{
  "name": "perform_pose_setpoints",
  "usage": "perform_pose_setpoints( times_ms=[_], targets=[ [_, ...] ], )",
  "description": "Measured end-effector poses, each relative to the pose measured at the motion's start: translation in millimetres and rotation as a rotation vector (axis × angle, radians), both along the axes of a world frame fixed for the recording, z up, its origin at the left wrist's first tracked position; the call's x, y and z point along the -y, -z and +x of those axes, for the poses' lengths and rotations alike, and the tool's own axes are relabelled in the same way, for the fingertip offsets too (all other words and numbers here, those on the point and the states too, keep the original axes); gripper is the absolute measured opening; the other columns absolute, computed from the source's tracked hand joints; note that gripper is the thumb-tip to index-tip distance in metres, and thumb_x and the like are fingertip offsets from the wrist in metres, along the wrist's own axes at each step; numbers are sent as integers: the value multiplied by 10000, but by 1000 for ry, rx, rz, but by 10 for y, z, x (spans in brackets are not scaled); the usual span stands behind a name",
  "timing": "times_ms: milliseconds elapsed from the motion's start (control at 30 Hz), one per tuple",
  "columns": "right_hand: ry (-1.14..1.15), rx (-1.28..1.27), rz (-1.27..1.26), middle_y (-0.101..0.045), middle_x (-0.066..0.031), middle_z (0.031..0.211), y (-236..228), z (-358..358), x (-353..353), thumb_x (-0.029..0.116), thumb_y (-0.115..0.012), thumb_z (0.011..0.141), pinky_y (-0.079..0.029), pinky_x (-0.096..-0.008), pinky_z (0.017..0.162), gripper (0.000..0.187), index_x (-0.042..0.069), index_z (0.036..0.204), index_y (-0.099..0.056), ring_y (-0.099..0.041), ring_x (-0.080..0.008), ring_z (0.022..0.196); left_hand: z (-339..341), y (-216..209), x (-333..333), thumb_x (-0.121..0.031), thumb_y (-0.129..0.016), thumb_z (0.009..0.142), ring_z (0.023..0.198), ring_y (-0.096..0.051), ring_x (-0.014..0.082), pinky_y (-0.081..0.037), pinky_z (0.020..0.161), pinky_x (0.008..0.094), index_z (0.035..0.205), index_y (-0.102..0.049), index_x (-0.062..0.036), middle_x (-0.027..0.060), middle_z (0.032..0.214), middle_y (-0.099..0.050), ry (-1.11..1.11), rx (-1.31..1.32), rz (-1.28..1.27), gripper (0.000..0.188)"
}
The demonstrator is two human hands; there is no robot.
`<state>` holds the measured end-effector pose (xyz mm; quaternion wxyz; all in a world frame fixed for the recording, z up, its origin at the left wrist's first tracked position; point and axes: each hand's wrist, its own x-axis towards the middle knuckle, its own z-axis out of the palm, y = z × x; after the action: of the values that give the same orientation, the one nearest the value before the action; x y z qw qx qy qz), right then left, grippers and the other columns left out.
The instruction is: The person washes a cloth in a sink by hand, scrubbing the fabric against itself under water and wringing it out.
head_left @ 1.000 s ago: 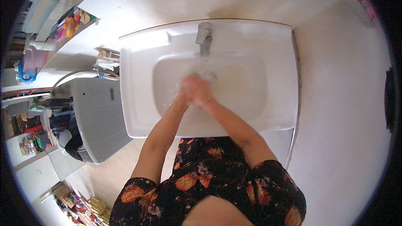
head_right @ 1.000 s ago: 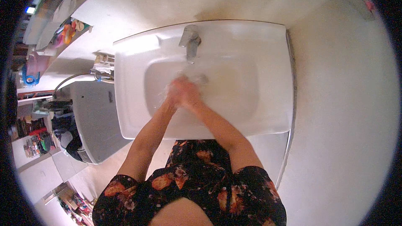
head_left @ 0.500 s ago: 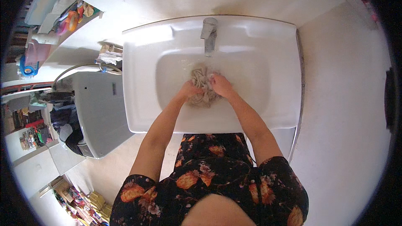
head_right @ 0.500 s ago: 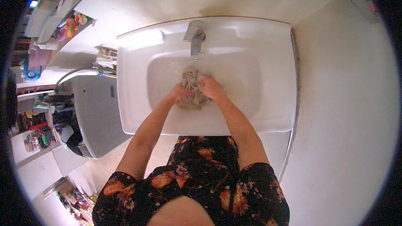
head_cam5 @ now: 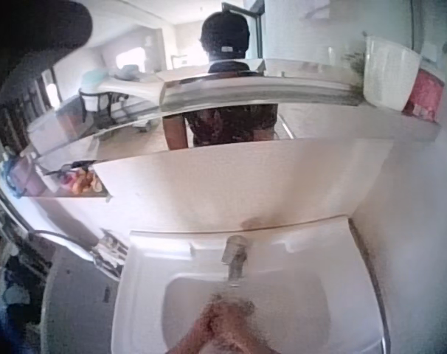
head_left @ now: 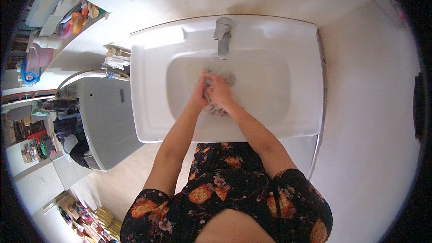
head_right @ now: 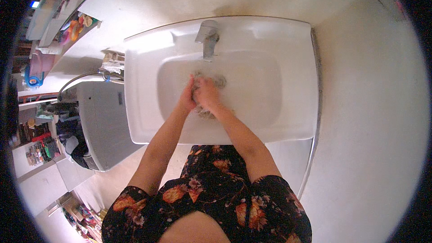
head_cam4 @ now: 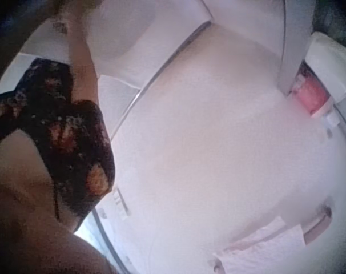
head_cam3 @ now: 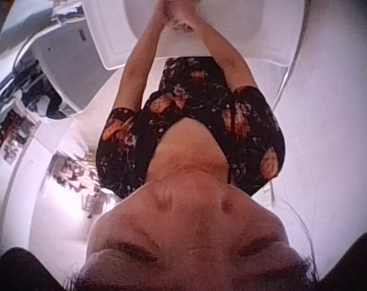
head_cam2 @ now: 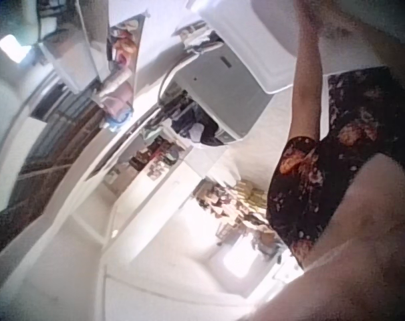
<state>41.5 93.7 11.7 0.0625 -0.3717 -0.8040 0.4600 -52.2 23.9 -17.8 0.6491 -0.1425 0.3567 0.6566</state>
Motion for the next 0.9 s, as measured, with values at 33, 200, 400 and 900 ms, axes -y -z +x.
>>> perform_pose_setpoints(
  times_ms=[33, 200, 400, 900],
  targets=[
    [-62, -96, 45, -507, -172, 1184, -208, -67, 165, 229, -635, 769, -403, -451, 929, 408, 100, 1140, -524, -464, -355, 1134, -99, 72, 128, -370, -526, 894, 1103, -512, 265, -476, 869, 370, 1196, -500, -69, 94, 1208, -532, -12, 27, 83, 428],
    [-205, -269, 234, -579, -141, 1023, -643, -207, 202, 234, -616, 780, -457, -423, 810, 198, 94, 919, -596, -555, -341, 949, -222, 222, 73, -434, -539, 893, 1026, -567, 245, -467, 887, 364, 1232, -488, -60, 81, 1127, -592, 53, -250, 76, 507],
    [292, 209, 82, -653, -144, 822, 176, 768, -863, 361, -541, 827, -477, -409, 759, 309, 92, 909, -670, -607, -333, 819, -333, -897, -170, -304, -640, 857, 1048, -558, 217, -474, 877, 363, 1241, -467, -17, 116, 1105, -598, 391, -657, -148, 509],
    [-55, -55, -29, -551, -220, 1151, 61, -248, 61, 346, -631, 782, -419, -458, 907, 525, 12, 1171, -517, -522, -382, 1062, -159, -485, 149, -575, -478, 868, 1142, -488, 316, -415, 931, 549, 1335, -376, -99, 119, 1275, -490, -170, -22, -59, 675]
  ],
)
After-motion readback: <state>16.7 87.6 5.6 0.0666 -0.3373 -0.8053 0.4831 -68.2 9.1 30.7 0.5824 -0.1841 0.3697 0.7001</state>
